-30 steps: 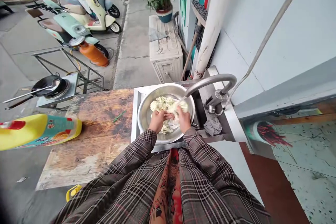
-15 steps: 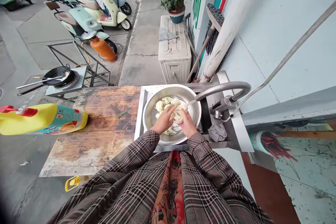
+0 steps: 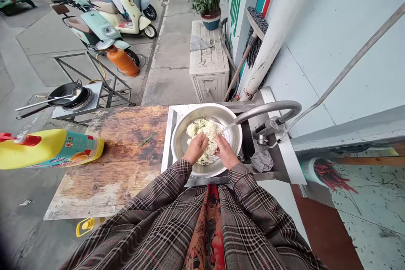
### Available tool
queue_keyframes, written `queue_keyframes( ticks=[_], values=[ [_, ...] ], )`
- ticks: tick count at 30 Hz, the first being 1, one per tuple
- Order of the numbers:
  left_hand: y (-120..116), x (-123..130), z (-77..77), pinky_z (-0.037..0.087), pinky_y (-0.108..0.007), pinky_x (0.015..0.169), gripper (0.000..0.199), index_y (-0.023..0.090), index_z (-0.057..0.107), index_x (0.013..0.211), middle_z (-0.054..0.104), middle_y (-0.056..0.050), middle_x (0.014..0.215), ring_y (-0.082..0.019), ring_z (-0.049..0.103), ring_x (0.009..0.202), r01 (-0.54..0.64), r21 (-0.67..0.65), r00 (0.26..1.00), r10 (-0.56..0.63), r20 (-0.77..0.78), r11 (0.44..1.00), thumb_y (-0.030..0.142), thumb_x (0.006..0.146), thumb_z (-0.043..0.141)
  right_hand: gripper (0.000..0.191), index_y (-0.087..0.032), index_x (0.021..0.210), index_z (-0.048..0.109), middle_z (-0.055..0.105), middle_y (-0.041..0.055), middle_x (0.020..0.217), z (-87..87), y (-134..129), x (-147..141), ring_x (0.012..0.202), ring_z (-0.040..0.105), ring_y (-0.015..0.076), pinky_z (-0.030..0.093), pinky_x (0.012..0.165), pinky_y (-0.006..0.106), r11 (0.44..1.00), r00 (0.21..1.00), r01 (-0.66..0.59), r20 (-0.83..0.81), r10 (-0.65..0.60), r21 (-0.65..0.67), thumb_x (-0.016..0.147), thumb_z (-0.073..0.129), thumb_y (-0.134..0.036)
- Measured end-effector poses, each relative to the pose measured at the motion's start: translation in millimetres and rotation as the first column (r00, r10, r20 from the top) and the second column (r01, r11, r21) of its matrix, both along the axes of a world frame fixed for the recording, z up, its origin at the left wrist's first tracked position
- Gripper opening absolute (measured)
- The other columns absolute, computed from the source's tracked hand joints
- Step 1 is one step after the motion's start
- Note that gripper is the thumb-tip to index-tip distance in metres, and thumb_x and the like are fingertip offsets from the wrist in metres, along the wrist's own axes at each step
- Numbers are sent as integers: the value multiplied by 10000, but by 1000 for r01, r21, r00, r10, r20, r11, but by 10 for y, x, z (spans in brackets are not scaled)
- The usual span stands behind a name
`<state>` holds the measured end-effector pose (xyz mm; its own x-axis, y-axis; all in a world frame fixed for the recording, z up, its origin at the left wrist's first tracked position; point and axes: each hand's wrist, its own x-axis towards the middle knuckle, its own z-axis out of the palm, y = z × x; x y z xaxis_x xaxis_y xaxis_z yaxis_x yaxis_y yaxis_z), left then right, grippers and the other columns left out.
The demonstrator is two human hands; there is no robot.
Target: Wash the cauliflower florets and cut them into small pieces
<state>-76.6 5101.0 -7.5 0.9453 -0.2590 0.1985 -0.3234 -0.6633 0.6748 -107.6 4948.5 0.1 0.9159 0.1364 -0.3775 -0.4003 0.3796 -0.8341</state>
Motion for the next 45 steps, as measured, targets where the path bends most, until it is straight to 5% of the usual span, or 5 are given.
queue_keyframes(
  ticks=[9, 18, 22, 34, 45],
  values=[
    [63, -53, 46, 441, -260, 539, 215, 179, 469, 1033, 628, -56, 867, -143, 585, 602, -48, -244, 954, -28, -297, 969, 337, 888, 477, 599, -266, 1308, 539, 573, 29, 1350, -20, 113, -7, 1261, 506, 240, 413, 1063, 381, 955, 967, 115, 252, -44, -272, 762, 684, -465],
    [-31, -49, 108, 408, -266, 462, 373, 198, 457, 767, 597, -38, 552, -144, 546, 437, -330, -424, 894, 134, -428, 843, 505, 945, 341, 328, -237, 1028, 640, 706, 32, 1030, -167, 182, -59, 920, 670, 227, 579, 763, 373, 978, 980, 196, -33, -194, 71, 775, 618, -444],
    [63, -38, 92, 404, -234, 423, 388, 181, 441, 942, 691, -94, 855, -134, 621, 521, -432, -540, 807, 42, -589, 722, 557, 930, 345, 324, -249, 1046, 629, 690, 42, 1082, -152, 116, -65, 910, 674, 226, 590, 702, 366, 970, 978, 208, -40, -204, 128, 775, 615, -426],
    [60, -39, 81, 291, -209, 516, 334, 190, 386, 660, 363, 64, 602, -80, 352, 562, -146, -322, 927, 17, -374, 936, 388, 770, 631, 548, -290, 1216, 612, 597, 1, 1307, -19, 22, -88, 1275, 489, 232, 291, 1143, 405, 946, 935, 111, 354, 5, -305, 681, 727, -263],
    [-183, -198, 142, 373, -221, 378, 362, 227, 328, 677, 368, 67, 607, -79, 440, 440, -364, -417, 888, 174, -426, 833, 463, 818, 563, 332, -248, 1028, 653, 667, 46, 1073, -33, 227, -93, 1054, 588, 236, 410, 1015, 384, 805, 867, 430, 435, -242, -409, 702, 690, -303]
  ],
)
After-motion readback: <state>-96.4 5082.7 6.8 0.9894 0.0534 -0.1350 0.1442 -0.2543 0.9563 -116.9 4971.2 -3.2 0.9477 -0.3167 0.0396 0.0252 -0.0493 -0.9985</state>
